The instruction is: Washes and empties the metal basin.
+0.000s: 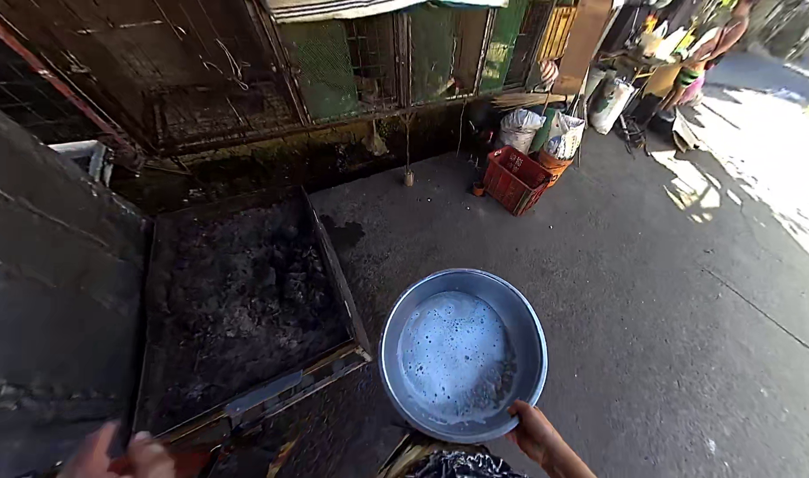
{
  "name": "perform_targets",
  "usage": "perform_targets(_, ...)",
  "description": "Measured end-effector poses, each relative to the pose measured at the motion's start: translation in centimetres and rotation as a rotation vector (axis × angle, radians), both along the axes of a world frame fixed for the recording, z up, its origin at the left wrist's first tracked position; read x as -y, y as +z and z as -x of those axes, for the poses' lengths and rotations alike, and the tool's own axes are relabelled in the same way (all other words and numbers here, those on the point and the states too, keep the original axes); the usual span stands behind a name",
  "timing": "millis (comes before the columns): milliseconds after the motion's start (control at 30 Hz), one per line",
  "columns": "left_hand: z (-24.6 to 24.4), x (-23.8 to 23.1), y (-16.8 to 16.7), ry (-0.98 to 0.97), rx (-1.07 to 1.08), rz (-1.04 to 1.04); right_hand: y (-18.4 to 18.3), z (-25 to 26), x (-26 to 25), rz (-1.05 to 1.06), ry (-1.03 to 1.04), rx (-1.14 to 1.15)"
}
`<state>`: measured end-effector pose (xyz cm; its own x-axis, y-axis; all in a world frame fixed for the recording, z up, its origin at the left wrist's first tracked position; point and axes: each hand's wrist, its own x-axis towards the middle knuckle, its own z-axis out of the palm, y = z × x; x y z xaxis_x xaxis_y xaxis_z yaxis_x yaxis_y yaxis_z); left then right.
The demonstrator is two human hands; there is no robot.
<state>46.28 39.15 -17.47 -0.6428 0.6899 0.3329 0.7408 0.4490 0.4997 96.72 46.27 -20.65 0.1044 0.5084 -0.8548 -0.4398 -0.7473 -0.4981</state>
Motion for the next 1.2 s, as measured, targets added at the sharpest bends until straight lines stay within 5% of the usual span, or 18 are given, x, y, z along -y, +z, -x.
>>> perform_targets(200,-14.6,-23.3,-4.8,-0.435,0.322,-0.04,-0.1,0.5,-13.9,0.012,0.021,0.032)
perform_targets(367,-17.8,-38.8,-8.0,-0.307,0.92,0.269,0.3,1.3,-26.5,-0.005,0.11,0.063)
perform_targets(500,-16.9,-45.0,-10.8,-0.142,1.311,0.186,-0.8,1.6,-36.5,-0.035,0.275,0.135)
perform_targets(767,-12.5,-55.8,-10.7,0.188,1.414,-0.191,-1.7,7.5,-57.8,-0.178,0.604,0.157)
perform_targets(933,-5.6,-62.4,-7.3,0.279,1.313,-0.391,-2.3,16.1,-69.9,-0.295,0.787,0.063)
perform_targets(1200,7.3,-68.7,-3.3,0.464,1.096,-0.525,0.4,33.4,-82.0,-0.149,0.965,-0.012)
